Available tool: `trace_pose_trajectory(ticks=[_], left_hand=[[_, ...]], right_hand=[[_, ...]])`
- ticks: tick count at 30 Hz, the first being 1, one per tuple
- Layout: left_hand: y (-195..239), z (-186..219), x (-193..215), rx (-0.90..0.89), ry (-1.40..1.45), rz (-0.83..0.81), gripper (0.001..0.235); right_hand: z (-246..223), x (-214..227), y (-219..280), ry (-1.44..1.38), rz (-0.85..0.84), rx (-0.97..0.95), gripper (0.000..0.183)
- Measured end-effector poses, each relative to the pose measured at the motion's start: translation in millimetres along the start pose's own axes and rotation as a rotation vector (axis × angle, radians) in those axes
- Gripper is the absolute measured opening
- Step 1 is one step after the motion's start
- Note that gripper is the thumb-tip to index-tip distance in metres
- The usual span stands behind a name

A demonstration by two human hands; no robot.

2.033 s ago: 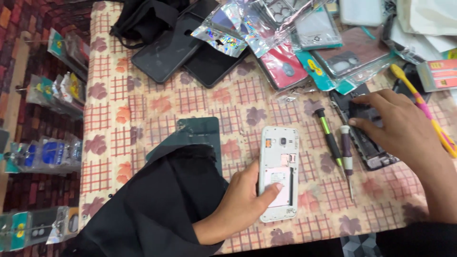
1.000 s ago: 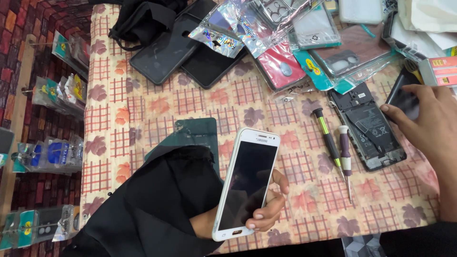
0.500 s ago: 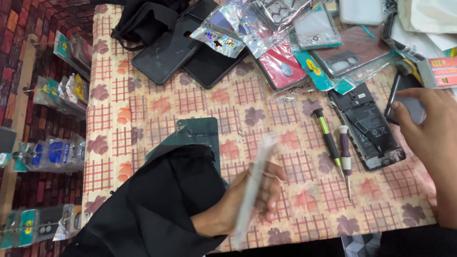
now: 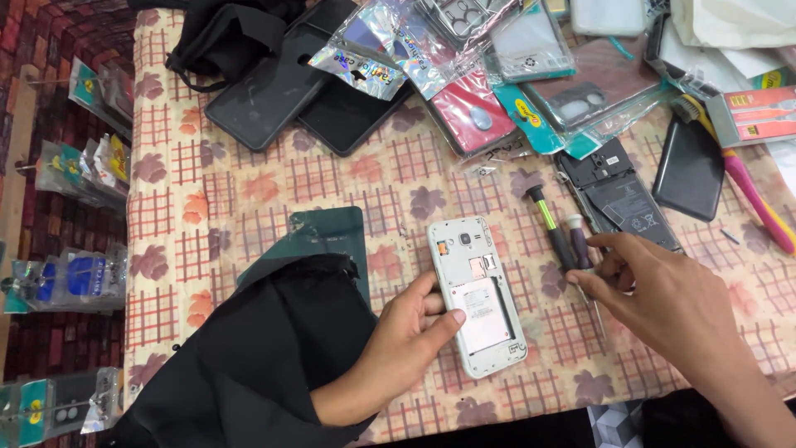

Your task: The person disassembles a white smartphone by removing the back cover and using a screwdriver to unscrew internal components. They handle the phone parts and tools on a cluttered workbench, then reassemble the device by aligning and snapping the back cover back into place.

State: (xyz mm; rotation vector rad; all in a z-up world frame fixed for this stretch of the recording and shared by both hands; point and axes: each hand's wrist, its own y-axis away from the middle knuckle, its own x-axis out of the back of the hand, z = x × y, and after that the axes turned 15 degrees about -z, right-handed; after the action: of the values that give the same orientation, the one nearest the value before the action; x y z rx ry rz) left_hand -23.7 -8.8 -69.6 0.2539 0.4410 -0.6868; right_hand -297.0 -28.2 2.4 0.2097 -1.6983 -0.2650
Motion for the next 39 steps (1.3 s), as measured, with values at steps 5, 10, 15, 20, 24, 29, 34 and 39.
trace_pose_trajectory(ticks=[5,10,15,20,24,29,34,39], left_hand=[[1,17,-2,0.102,-0.185,0.016,0.056],[2,36,0,0.208,-0.409,0.043,0.088],[1,44,0,0.180,-0.500,-0.002,0.092],[3,46,2,0.222,-0.669,-0.016,0.099],[3,46,4,0.195,-0.753,-0.029,0.108],[2,50,7,0.167,-0.889,-0.062,0.102],[8,56,-2,0.121,-1.141,-0.001,0.077],[12,69,17,-0.136,-1.431,0.281,0.024]], right_hand=[[1,4,-4,-0.010,-0.039,-0.044,0.058],[-9,5,-2,0.000,-0.022,-0.006,0.066],[-8,6,-6,-0.031,0.061,0.097,0.057],[3,10,-19,-0.152,-0.086,0.082,0.060],[21,11,-26,-0.253,-0.090,0.114,0.052],[44,-1,-26,-0.694,0.245,0.429,0.059],[60,-33,-25,-0.907,0.415,0.630,0.057],[76,-76,-39,-0.803,0.636,0.753,0.049]])
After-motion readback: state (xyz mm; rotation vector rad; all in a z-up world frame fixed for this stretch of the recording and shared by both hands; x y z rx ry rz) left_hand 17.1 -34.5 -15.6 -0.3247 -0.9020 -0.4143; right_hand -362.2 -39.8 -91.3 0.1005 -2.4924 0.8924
